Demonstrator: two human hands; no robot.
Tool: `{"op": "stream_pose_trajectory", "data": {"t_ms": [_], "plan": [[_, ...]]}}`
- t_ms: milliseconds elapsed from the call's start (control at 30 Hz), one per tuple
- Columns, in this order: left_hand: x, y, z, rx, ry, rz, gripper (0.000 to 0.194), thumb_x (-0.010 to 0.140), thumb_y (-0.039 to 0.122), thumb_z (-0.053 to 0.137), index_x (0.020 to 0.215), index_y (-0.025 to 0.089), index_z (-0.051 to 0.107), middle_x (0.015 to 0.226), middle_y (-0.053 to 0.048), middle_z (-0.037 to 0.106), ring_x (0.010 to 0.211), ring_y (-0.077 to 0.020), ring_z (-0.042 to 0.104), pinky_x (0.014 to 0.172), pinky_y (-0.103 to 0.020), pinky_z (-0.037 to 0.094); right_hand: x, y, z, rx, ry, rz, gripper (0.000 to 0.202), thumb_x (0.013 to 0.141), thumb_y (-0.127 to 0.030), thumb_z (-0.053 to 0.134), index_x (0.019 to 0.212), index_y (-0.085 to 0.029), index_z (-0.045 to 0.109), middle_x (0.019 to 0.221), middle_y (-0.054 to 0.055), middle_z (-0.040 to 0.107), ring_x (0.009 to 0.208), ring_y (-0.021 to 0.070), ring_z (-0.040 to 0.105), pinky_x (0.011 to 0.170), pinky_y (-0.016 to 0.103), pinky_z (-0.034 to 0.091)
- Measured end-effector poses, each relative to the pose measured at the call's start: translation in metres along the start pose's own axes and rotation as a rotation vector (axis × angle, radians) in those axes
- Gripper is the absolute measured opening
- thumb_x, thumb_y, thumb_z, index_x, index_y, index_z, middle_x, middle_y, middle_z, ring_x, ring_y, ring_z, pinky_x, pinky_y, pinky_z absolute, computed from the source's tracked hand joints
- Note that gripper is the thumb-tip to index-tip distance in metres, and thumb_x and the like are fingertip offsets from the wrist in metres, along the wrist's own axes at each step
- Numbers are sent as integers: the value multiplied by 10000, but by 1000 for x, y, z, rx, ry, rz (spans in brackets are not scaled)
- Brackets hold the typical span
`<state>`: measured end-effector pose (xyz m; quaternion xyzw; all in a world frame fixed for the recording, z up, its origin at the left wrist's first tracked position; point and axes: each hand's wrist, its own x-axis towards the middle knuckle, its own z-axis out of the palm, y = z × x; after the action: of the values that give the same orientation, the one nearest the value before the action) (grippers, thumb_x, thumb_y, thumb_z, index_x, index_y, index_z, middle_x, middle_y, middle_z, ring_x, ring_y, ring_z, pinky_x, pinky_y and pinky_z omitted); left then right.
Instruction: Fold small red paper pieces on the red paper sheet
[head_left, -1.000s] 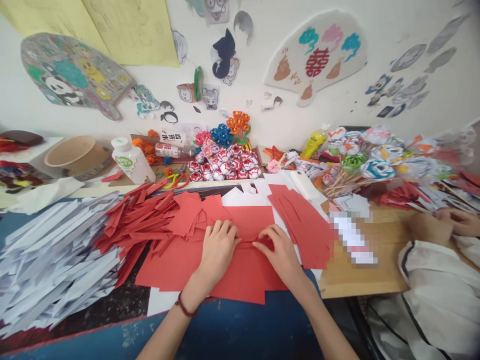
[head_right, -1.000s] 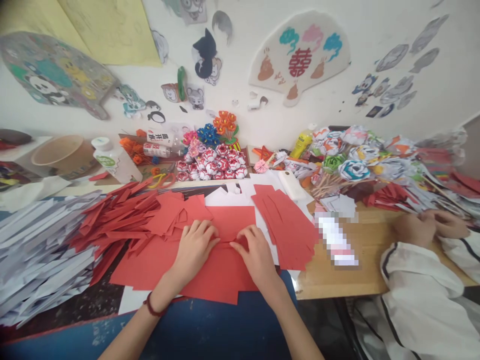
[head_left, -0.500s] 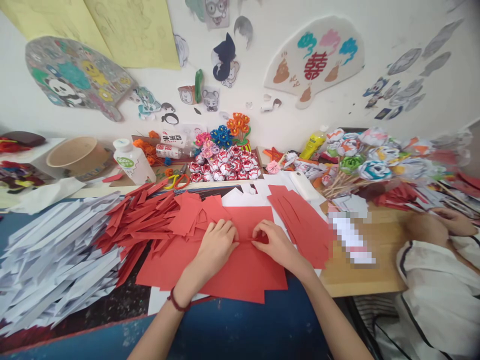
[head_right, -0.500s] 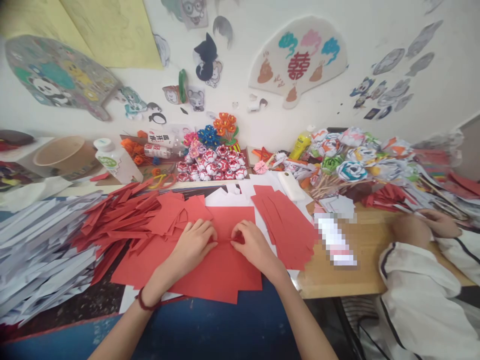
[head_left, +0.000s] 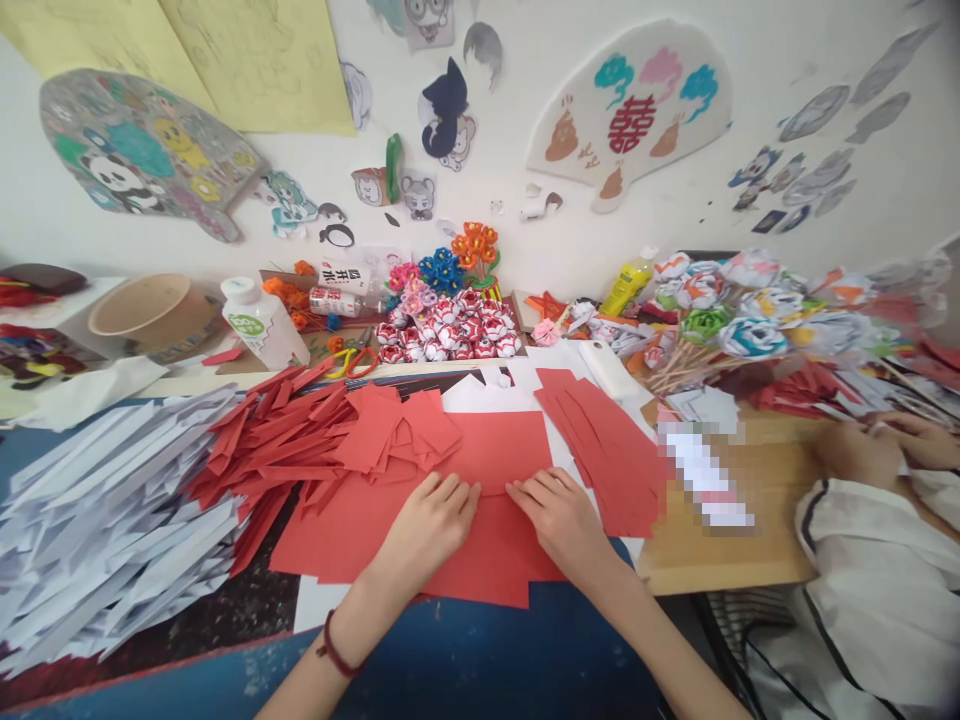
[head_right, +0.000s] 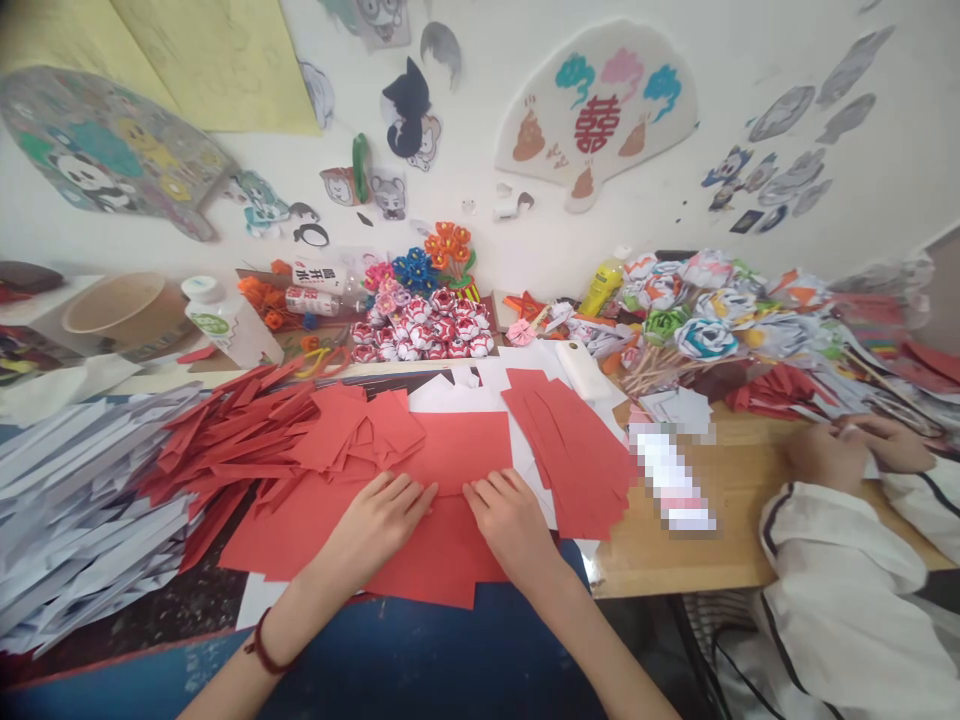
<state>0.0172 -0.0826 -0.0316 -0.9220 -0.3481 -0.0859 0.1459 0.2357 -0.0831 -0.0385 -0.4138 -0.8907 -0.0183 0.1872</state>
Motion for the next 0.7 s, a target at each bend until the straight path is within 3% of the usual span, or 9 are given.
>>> {"op": "stream_pose_trajectory", "data": {"t_ms": [67, 200, 300, 433, 600, 700], "plan": [[0, 0, 1, 9, -1, 1, 252, 910, 71, 461, 1144, 83, 554, 800, -51, 591, 766, -206, 524, 715, -363, 393, 0, -3, 1, -57, -20, 10, 395, 919, -6, 349, 1074, -162, 677, 849, 96, 672, 810, 233, 561, 780, 400, 417], [3, -3, 5, -3, -17, 51, 183, 902, 46, 441, 979, 107, 596, 802, -55, 573, 741, -194, 503, 689, -345, 380, 7, -3, 2, -63, -68, 81, 236, 942, -144, 464, 1073, -162, 660, 878, 105, 652, 842, 259, 549, 754, 410, 414], [7, -5, 6, -88, -6, -36, 196, 933, 86, 413, 877, 146, 591, 789, -50, 563, 735, -187, 493, 685, -341, 368, 13, 0, 3, 41, -35, 89, 241, 957, -132, 432, 980, -189, 666, 913, 92, 654, 876, 242, 543, 765, 387, 414], [9, -5, 3, -285, 71, -172, 209, 967, 177, 401, 924, 178, 606, 782, -43, 580, 751, -180, 500, 676, -318, 366, 19, -2, 6, 211, 38, 119, 263, 965, -148, 424, 869, -185, 666, 802, 66, 635, 780, 208, 535, 708, 353, 418], [2, -9, -1, -409, 87, -167, 308, 947, 99, 332, 834, 163, 611, 693, -36, 554, 647, -160, 468, 593, -290, 341, 27, -11, 7, 527, 87, 201, 221, 946, -197, 496, 781, -207, 644, 725, 23, 607, 681, 162, 539, 613, 291, 425], [-7, -15, -4, -459, 76, -197, 266, 958, 145, 373, 859, 171, 619, 697, -29, 575, 649, -152, 497, 597, -269, 357, 31, -13, 7, 571, 150, 261, 265, 928, -180, 497, 691, -208, 612, 665, 17, 574, 640, 162, 530, 575, 289, 409]]}}
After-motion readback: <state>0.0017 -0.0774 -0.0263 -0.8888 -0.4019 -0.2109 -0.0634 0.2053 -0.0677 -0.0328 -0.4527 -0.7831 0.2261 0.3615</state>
